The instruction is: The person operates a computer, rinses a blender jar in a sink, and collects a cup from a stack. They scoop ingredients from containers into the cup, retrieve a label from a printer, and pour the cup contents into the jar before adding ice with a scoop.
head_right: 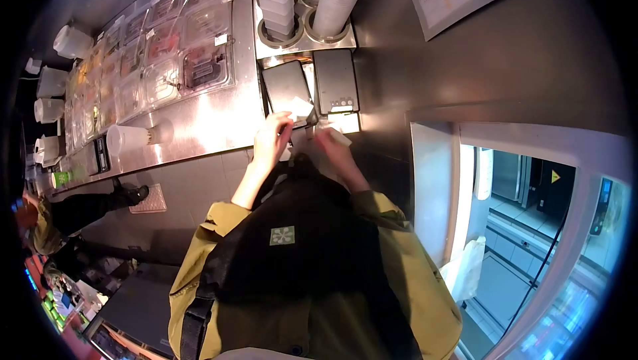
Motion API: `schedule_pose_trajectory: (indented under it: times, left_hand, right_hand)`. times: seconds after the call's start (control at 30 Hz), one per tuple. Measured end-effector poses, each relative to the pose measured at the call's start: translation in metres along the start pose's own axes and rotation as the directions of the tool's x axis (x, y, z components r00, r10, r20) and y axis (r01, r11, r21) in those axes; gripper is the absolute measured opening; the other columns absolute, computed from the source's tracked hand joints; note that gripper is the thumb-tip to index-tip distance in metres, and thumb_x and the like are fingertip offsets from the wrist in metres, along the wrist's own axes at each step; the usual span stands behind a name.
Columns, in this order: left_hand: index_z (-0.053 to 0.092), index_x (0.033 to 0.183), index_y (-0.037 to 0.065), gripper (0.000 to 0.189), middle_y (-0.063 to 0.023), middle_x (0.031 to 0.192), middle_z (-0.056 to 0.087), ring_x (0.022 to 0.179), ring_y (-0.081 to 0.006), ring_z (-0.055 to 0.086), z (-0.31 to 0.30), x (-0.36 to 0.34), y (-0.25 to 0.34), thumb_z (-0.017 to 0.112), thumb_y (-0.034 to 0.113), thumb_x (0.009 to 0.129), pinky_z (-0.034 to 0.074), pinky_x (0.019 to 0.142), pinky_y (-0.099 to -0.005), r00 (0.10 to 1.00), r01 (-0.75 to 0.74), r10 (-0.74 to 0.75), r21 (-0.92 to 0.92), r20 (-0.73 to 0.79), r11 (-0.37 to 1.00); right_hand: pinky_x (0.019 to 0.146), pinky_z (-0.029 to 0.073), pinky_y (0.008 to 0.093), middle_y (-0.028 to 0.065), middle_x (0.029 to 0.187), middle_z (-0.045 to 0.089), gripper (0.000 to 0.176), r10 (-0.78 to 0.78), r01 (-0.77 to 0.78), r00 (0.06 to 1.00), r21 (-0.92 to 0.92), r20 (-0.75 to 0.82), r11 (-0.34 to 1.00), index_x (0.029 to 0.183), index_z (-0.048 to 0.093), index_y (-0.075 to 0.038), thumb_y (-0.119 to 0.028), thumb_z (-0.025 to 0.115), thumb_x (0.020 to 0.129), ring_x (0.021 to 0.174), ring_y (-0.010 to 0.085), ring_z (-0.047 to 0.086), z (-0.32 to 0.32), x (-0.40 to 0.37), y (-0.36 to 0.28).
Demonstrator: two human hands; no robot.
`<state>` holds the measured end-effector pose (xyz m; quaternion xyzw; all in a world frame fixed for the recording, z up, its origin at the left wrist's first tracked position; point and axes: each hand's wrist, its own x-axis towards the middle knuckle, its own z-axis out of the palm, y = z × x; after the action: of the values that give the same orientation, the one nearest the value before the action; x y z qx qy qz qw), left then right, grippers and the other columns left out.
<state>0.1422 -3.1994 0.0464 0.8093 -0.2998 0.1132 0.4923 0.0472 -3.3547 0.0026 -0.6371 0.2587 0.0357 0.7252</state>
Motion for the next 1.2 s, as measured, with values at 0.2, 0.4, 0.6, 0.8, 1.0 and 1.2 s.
schedule_pose_trajectory:
  times: [0.2,0.4,0.6,0.8,1.0,1.2]
  left_hand:
    - [0.057,0.096,0.005,0.026,-0.0128,0.1,0.059,0.093,-0.0295,0.059,-0.027,-0.01,0.031,0.067,0.005,0.072,0.049,0.077,-0.0349,0.999,0.02,-0.02,-0.018,0.042,1.0]
    - [0.062,0.088,0.003,0.014,-0.0097,0.087,0.061,0.079,-0.0168,0.059,-0.066,-0.018,0.046,0.065,0.01,0.076,0.047,0.069,-0.0256,0.858,0.451,-0.503,-0.315,-0.106,0.835]
    - [0.06,0.08,0.002,0.008,-0.0012,0.07,0.058,0.064,-0.0053,0.051,-0.108,-0.029,0.028,0.061,0.01,0.078,0.042,0.058,-0.0199,0.642,0.592,-0.765,-0.663,0.046,0.457]
    - [0.058,0.073,0.001,0.006,-0.0045,0.072,0.055,0.066,-0.0114,0.052,-0.19,-0.043,0.058,0.061,0.005,0.075,0.041,0.063,-0.0226,0.69,0.503,-0.59,-0.308,-0.419,0.807]
    - [0.055,0.079,0.002,0.007,-0.0036,0.08,0.051,0.075,-0.0114,0.049,-0.287,-0.109,0.013,0.061,0.003,0.076,0.039,0.068,-0.0227,0.589,0.363,-0.593,-0.476,-0.549,0.801]
    - [0.053,0.082,0.001,0.005,-0.0012,0.082,0.051,0.075,-0.0085,0.047,-0.394,-0.168,-0.016,0.057,0.002,0.082,0.039,0.07,-0.0211,0.436,0.42,-0.676,-0.531,-0.594,0.736]
  right_hand:
    - [0.059,0.041,0.0204,-0.0018,0.072,0.055,0.009,-0.387,0.379,0.899,0.078,0.204,0.922,0.082,0.054,-0.004,-0.013,0.056,0.084,0.069,0.0039,0.05,0.034,0.014,-0.063]
    - [0.068,0.039,0.0359,0.0076,0.071,0.052,0.009,-0.752,0.741,0.545,-0.632,0.371,0.225,0.072,0.055,-0.006,-0.012,0.061,0.072,0.071,0.0253,0.05,0.09,0.017,-0.11]
    - [0.077,0.038,0.0387,0.0063,0.079,0.05,0.018,-0.615,0.907,0.234,-0.397,0.753,-0.141,0.078,0.053,-0.008,-0.022,0.058,0.068,0.08,0.0237,0.05,0.154,0.023,-0.121]
    - [0.082,0.039,0.0397,0.0106,0.095,0.053,0.052,-0.514,0.954,0.275,-0.299,0.813,0.038,0.117,0.047,-0.007,-0.014,0.065,0.068,0.09,0.0268,0.051,0.244,0.035,-0.108]
    - [0.097,0.034,0.0384,0.0166,0.124,0.043,0.098,-0.528,0.794,0.479,-0.089,0.702,0.602,0.138,0.012,-0.006,-0.015,0.073,0.062,0.113,0.0316,0.042,0.394,0.08,-0.055]
    - [0.096,0.036,0.036,0.0141,0.123,0.043,0.099,-0.306,0.502,0.471,0.034,0.827,0.864,0.134,0.012,-0.005,-0.005,0.075,0.056,0.115,0.0245,0.042,0.506,0.108,-0.045]
